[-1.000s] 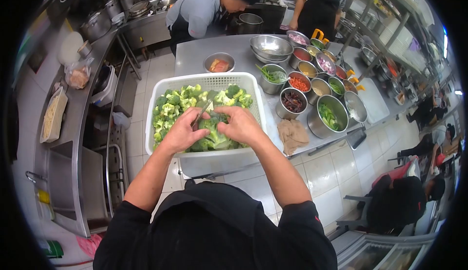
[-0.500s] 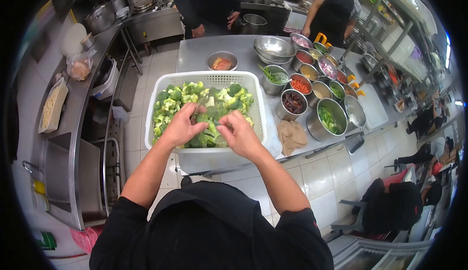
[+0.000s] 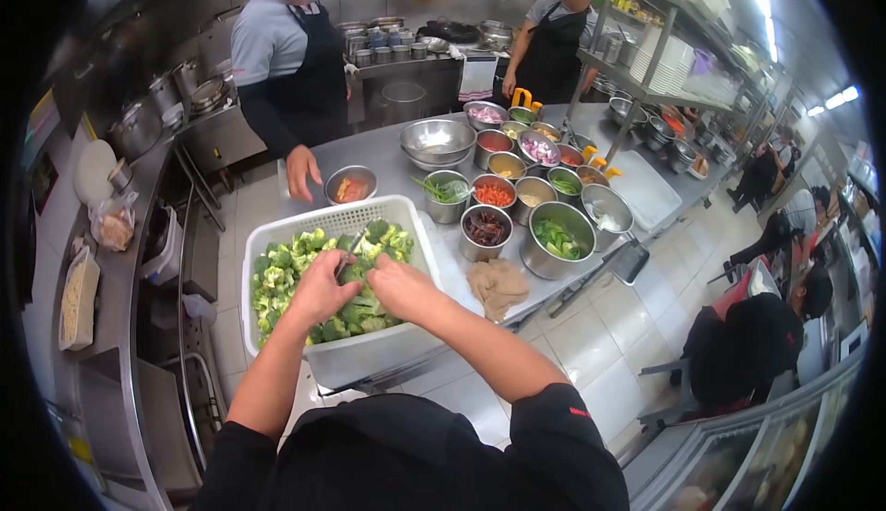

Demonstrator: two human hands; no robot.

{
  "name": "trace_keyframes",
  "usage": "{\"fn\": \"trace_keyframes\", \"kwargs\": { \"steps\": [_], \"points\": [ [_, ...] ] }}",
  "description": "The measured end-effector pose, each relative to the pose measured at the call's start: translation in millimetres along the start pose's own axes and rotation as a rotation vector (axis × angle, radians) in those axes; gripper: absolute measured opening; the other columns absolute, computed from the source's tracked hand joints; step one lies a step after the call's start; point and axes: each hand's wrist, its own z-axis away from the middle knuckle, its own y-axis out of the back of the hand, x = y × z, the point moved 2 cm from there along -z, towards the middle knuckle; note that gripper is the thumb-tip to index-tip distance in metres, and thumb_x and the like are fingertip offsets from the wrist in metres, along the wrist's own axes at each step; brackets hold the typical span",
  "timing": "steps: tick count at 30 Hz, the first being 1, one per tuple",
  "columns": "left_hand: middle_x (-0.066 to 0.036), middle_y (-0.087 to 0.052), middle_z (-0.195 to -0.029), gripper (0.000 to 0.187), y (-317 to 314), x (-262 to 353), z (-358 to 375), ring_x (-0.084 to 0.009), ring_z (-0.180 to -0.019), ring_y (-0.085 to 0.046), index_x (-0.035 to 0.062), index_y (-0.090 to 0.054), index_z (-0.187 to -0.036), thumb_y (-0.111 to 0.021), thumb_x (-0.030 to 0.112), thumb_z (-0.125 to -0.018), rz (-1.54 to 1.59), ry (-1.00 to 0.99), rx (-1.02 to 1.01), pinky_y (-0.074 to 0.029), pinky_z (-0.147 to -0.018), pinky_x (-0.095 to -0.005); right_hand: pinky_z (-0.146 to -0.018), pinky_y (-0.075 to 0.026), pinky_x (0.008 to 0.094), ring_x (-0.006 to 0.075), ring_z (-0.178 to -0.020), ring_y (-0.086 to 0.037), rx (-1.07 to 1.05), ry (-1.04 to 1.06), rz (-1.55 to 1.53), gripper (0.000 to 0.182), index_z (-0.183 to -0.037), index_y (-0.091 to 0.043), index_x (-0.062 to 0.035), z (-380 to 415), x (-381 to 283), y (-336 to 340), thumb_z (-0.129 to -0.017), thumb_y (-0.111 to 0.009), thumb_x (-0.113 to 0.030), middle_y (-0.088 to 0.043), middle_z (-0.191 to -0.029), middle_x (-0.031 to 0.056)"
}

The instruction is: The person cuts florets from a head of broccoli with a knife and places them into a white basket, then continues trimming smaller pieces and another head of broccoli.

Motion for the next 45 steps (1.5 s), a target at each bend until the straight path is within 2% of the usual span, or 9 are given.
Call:
{"fn": "trace_keyframes", "kwargs": {
  "steps": [7, 11, 17, 19, 25, 28, 34, 37, 45],
  "points": [
    [-0.02, -0.061, -0.107, 0.048, -0.2, 3.1, -2.0, -0.0338, -0.1, -0.061, 0.0035, -0.064, -0.115, -0.08, 0.025, -0.076, -0.046, 0.078, 0.003, -0.049, -0.089, -0.0403, -0.071, -0.055, 0.0487, 0.0403, -0.081, -0.067, -0.092, -0.003, 0.056, 0.012, -0.093, -0.061, -0.0012, -6.0, -1.6, 8.2, -0.086, -0.056, -0.009, -0.062, -0.091, 0.0207],
    [-0.02, -0.065, -0.107, 0.051, -1.3, -31.4, -16.0, -0.0301, -0.097, -0.064, 0.0031, -0.064, -0.118, -0.082, 0.024, -0.075, 0.144, 0.102, -0.036, -0.051, -0.087, -0.0378, -0.069, -0.051, 0.0463, 0.0406, -0.081, -0.063, 0.184, 0.053, -0.253, 0.01, -0.093, -0.059, -0.0036, 2.5, 14.4, -15.6, -0.083, -0.059, -0.002, -0.061, -0.09, 0.0197],
    [-0.018, -0.068, -0.109, 0.063, 0.0, -57.4, -19.0, -0.0303, -0.101, -0.066, 0.0001, -0.06, -0.124, -0.083, 0.034, -0.076, 0.313, 0.153, 0.037, -0.051, -0.09, -0.039, -0.049, -0.034, 0.0226, 0.0049, -0.058, -0.043, 0.125, -0.434, -1.367, 0.016, -0.101, -0.058, -0.0082, 2.4, -1.9, -5.7, -0.102, -0.058, -0.024, -0.049, -0.072, -0.0056],
    [-0.016, -0.068, -0.103, 0.063, 3.2, -51.5, -16.9, -0.0248, -0.09, -0.066, 0.0005, -0.058, -0.128, -0.081, 0.034, -0.08, 0.346, 0.106, 0.092, -0.053, -0.081, -0.0359, -0.046, -0.03, 0.0219, 0.0048, -0.052, -0.038, 0.237, -0.439, -1.462, 0.015, -0.103, -0.057, -0.0078, -7.1, -18.3, 3.6, -0.102, -0.058, -0.023, -0.045, -0.068, -0.0056],
    [-0.008, -0.063, -0.094, 0.043, 88.3, -61.0, 49.0, -0.0095, -0.065, -0.058, 0.002, -0.057, -0.13, -0.056, 0.034, -0.101, 0.812, 0.373, 0.132, -0.051, -0.059, -0.0254, -0.048, -0.035, 0.021, 0.0042, -0.057, -0.044, 0.09, -0.41, -1.297, 0.013, -0.105, -0.058, -0.0066, -35.5, -59.8, 7.0, -0.1, -0.06, -0.018, -0.051, -0.075, -0.0028],
    [-0.005, -0.062, -0.09, 0.049, 132.4, -92.7, 98.1, -0.0089, -0.061, -0.055, 0.007, -0.048, -0.139, -0.044, 0.042, -0.106, 1.089, 0.438, 0.545, -0.049, -0.052, -0.0243, -0.051, -0.04, 0.0208, 0.0036, -0.064, -0.049, -0.127, -0.299, -1.263, 0.013, -0.106, -0.061, -0.0077, -65.7, -101.3, -0.1, -0.096, -0.065, -0.015, -0.055, -0.086, -0.0017],
    [-0.002, -0.055, -0.08, 0.047, 156.4, -198.3, 209.8, -0.0091, -0.055, -0.048, 0.0147, -0.043, -0.142, -0.044, 0.044, -0.106, 1.291, 0.614, 0.881, -0.041, -0.044, -0.0269, -0.085, -0.052, 0.036, 0.0211, -0.095, -0.063, -0.194, 0.124, -0.779, 0.023, -0.105, -0.061, -0.0008, -178.4, -179.6, -52.9, -0.089, -0.069, -0.014, -0.065, -0.098, 0.0092],
    [-0.002, -0.056, -0.082, 0.031, 134.8, -250.8, 256.8, -0.0106, -0.056, -0.049, 0.0138, -0.047, -0.123, -0.05, 0.038, -0.104, 1.137, 0.919, 0.952, -0.042, -0.047, -0.0285, -0.102, -0.049, 0.0396, 0.0364, -0.116, -0.061, -0.221, 0.277, -0.357, 0.078, -0.146, -0.041, -0.0007, -228.7, -172.0, -64.0, -0.086, -0.075, -0.037, -0.049, -0.14, 0.0263],
    [-0.003, -0.059, -0.092, 0.018, 91.2, -316.2, 314.9, -0.0128, -0.073, -0.055, 0.0165, -0.046, -0.118, -0.045, 0.022, -0.101, 1.391, 0.983, 1.076, -0.047, -0.058, -0.0306, -0.093, -0.053, 0.0343, 0.0218, -0.107, -0.066, -0.111, -0.256, -0.428, 0.049, -0.135, -0.056, -0.0012, -172.7, -50.9, 57.4, -0.094, -0.067, -0.027, -0.067, -0.123, 0.0141]
  ]
}}
